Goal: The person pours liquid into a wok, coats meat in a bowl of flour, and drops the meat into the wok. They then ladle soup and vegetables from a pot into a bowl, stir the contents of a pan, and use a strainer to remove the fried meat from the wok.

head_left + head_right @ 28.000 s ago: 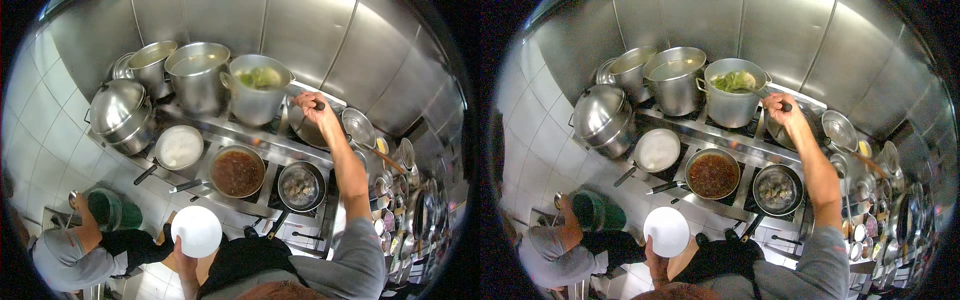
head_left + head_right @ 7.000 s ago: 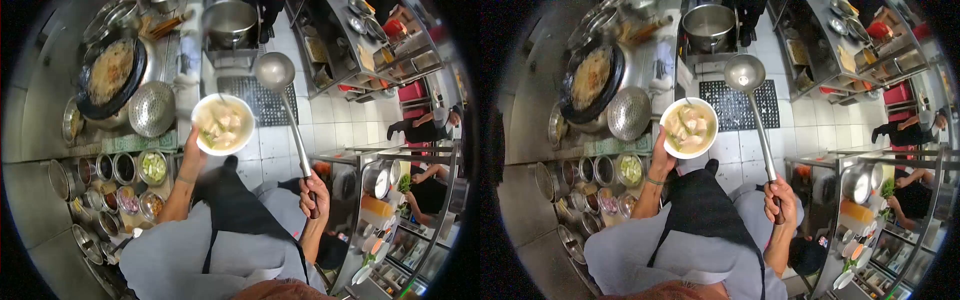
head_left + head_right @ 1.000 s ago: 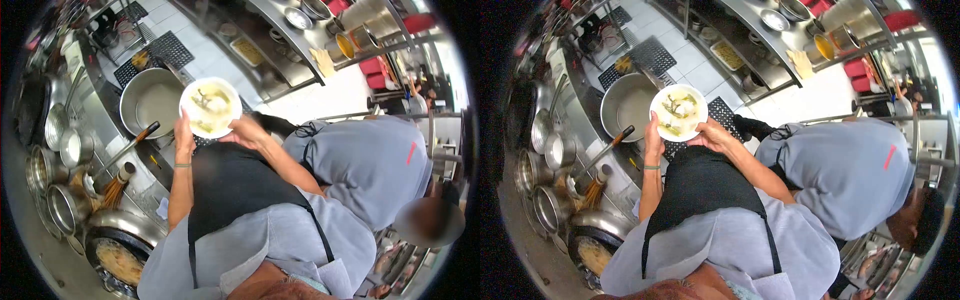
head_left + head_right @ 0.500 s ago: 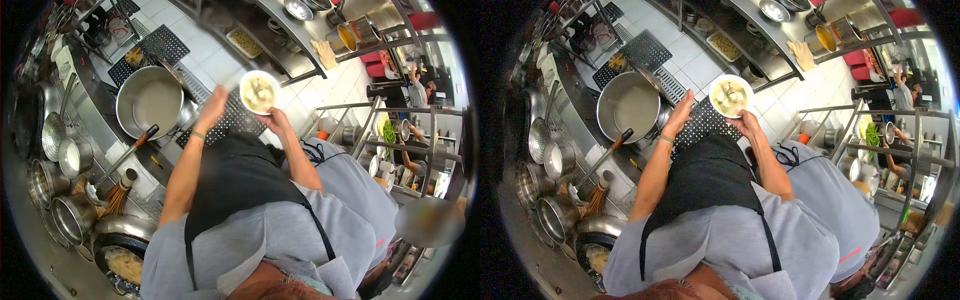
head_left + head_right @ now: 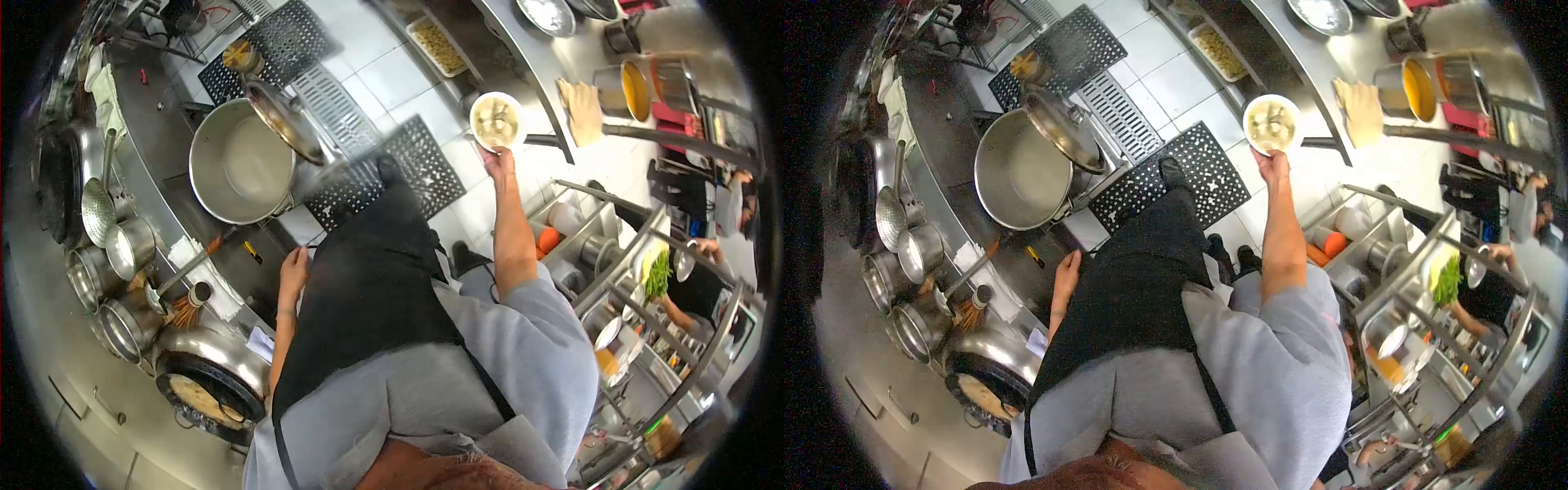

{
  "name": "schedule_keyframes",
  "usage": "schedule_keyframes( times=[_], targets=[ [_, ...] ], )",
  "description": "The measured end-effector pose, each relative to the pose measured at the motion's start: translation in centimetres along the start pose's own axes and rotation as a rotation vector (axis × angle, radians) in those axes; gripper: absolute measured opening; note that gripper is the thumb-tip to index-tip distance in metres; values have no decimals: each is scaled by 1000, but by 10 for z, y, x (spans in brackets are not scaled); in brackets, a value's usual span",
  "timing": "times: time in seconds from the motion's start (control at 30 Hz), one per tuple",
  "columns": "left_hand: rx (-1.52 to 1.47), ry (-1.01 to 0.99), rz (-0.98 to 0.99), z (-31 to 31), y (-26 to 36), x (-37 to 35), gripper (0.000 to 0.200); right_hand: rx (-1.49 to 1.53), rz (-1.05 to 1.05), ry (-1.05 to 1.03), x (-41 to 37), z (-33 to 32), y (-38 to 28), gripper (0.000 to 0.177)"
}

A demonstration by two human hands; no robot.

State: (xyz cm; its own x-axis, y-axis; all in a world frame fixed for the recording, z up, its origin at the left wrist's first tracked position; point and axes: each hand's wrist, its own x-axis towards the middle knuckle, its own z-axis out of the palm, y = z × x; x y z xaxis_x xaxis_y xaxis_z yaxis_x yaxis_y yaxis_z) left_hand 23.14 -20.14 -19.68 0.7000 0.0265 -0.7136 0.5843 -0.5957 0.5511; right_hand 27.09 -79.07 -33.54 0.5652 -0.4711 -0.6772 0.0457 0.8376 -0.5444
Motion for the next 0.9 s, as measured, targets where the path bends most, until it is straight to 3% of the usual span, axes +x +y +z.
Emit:
schedule_keyframes(
  times=[0.03,0.07,0.13,0.2,0.27,0.33,0.37,0.43,0.53,0.67,0.8,0.9],
  targets=[
    [5,44,-89,-2,7,-15,53,48,31,20,15,-1,-10,61],
    [35,89,-146,2,-14,-20,53,74,29,84,31,-2,-19,71],
    [84,180,-255,10,-81,-22,53,171,-22,101,63,-6,-28,67],
    [75,93,-87,13,-109,-50,56,205,-51,127,86,-3,-39,62],
    [-32,29,-129,18,-138,-67,56,286,-76,150,118,-13,-45,58],
    [-238,-3,-389,27,-162,-76,54,383,-81,196,143,-19,-49,48],
    [87,-17,-400,33,-168,-78,50,393,-85,209,155,-24,-52,46],
    [207,-23,-463,41,-162,-84,49,418,-91,235,176,-29,-57,42],
    [-22,45,-527,50,-161,-92,48,449,-80,327,196,-35,-60,42],
    [-284,139,-541,58,-171,-91,46,476,-24,291,226,-65,-65,40],
    [-305,127,-449,48,-86,-92,41,441,-54,335,217,-40,-75,38],
    [-332,175,-539,52,-97,-103,41,385,-140,283,221,-36,-77,36]
  ],
)
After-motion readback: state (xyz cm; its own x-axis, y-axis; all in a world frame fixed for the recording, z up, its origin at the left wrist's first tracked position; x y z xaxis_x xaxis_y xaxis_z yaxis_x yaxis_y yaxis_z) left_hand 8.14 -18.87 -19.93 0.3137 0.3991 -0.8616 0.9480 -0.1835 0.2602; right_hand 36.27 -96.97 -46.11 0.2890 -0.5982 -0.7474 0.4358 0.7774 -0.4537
